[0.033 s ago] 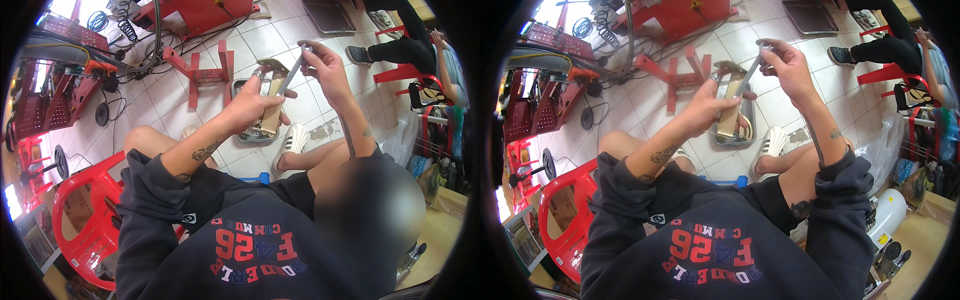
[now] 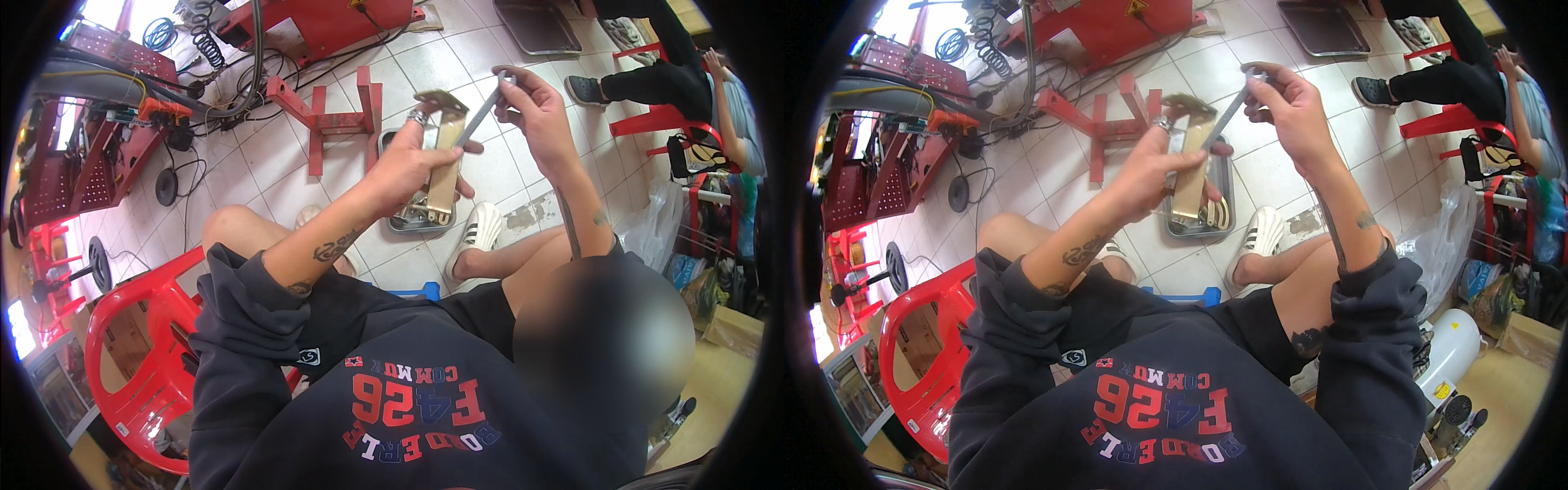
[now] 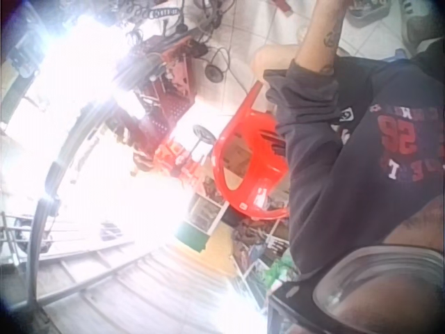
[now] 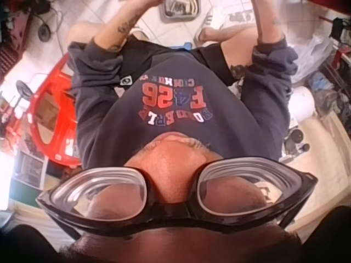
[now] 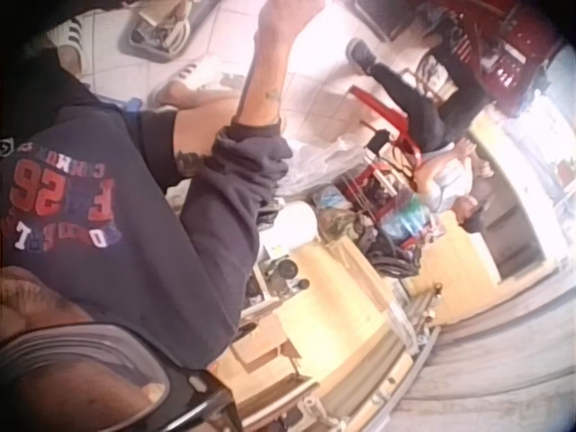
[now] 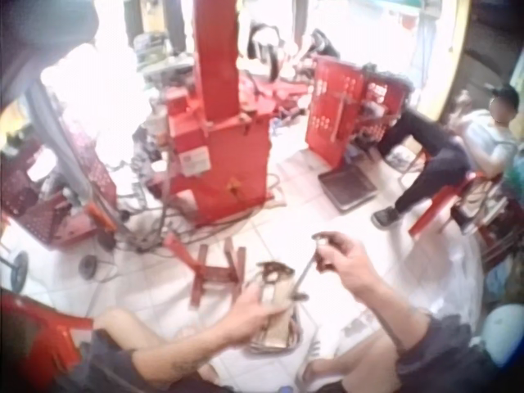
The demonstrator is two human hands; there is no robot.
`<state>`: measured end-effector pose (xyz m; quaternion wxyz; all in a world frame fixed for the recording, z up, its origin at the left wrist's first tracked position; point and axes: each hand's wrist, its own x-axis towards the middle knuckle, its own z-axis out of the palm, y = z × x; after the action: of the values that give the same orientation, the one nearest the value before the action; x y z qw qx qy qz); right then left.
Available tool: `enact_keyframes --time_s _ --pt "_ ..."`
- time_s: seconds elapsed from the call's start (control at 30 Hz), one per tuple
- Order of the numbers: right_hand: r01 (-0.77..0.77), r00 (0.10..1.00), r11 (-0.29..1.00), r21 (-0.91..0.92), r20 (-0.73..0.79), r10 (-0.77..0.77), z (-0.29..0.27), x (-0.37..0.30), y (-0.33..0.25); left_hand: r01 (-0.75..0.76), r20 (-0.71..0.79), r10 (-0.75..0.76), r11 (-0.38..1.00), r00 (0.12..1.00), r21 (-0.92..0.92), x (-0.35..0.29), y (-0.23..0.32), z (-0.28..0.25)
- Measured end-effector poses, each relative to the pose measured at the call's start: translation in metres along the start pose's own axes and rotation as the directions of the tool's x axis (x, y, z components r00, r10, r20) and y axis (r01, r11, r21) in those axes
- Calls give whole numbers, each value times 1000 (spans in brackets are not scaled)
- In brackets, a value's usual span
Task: The person sits on a low stool in a workshop and assembles a small metal bracket. They use a screwdriver to tighten screws into the bracket, handling the parts and tools with both hands. The person occasionally pauses to inspect the assembly or adjust their grip on the components.
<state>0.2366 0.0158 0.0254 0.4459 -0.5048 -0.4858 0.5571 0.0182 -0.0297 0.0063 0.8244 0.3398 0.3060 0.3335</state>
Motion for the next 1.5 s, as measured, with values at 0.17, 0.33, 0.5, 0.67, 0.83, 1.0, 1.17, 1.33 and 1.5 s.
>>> enact_keyframes --time_s 0.17,0.33,0.5,0.67,0.83,1.0,1.17,1.33,1.5 --pt "117 992 986 119 -50 -111 -3 -5 -1 -75 -231 82 996 970 38 0 21 -4" --pt "-36 966 979 199 258 -17 -12 -14 -5 -270 -265 262 963 928 4 4 33 -17" --pt "-250 776 964 -86 578 253 16 -28 -9 -294 -380 300 953 875 74 5 28 -15" --pt "-274 724 932 -238 587 363 14 -21 -3 -282 -309 309 951 900 127 6 19 -20" --pt "-103 928 908 -406 290 235 -6 -3 -2 -138 -245 159 986 956 98 1 21 -20" --pt "-39 994 978 -206 89 59 -5 8 7 -40 -84 50 992 995 123 -9 7 -4" --pt "-52 991 981 -186 115 74 4 6 2 67 9 -68 992 998 111 -10 -3 3" --pt "-101 992 994 -51 76 105 -1 5 4 23 -58 -19 997 998 69 -7 2 3" --pt "-109 993 987 115 -31 113 5 -4 -2 -125 -334 140 990 932 64 -2 14 -6"
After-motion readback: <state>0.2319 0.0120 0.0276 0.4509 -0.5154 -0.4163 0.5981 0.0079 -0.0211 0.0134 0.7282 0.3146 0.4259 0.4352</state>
